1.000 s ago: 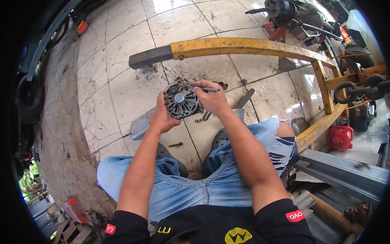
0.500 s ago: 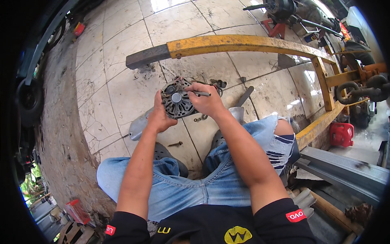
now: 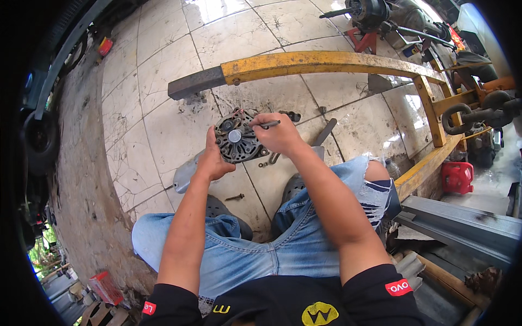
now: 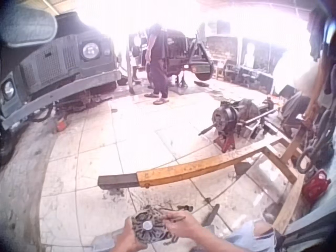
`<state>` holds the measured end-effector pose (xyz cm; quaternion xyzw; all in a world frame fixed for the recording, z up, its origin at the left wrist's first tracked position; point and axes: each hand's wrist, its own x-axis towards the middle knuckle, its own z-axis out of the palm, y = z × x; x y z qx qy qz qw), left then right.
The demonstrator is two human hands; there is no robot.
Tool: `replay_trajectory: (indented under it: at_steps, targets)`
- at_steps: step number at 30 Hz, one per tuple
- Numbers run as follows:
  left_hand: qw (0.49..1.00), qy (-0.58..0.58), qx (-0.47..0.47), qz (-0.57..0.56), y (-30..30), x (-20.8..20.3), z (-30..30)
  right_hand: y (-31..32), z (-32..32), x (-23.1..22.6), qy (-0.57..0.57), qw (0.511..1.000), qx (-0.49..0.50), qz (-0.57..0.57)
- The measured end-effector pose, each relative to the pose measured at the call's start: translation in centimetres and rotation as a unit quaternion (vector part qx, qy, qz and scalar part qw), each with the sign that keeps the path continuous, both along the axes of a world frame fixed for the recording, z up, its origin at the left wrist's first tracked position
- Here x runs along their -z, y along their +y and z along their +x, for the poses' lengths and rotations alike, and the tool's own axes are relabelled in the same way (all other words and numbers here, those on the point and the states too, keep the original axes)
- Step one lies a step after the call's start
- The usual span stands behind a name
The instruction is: The person sits on the floor and uses a screwdriver to adjust components on a disassembled alternator. They then use a hammer to tap parts and a sanding block to clean the surface of the alternator.
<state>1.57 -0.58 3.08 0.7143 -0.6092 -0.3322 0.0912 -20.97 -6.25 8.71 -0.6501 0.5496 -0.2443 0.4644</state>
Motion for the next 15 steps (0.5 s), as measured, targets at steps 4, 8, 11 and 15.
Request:
replay_trajectory:
  at_steps: [4, 8, 11, 15]
  targets:
    - [1.000, 0.010, 0.001, 0.006, -0.3, -0.4, -0.6, 1.0, 0.7, 1.0, -0.045, 0.998, 0.021, -0.048]
    - [0.999, -0.016, 0.009, -0.039, 0.2, 0.6, 0.3, 0.3, 0.2, -0.3, 0.028, 0.999, -0.022, -0.033]
    - [0.998, 0.054, 0.009, 0.038, -0.5, -0.3, 0.3, 0.3, 0.5, -0.7, -0.035, 0.999, 0.019, 0.010]
    - [1.000, 0.028, 0.005, -0.009, -0.5, -0.3, -0.6, 0.7, 0.2, 0.3, -0.001, 0.998, -0.005, -0.057]
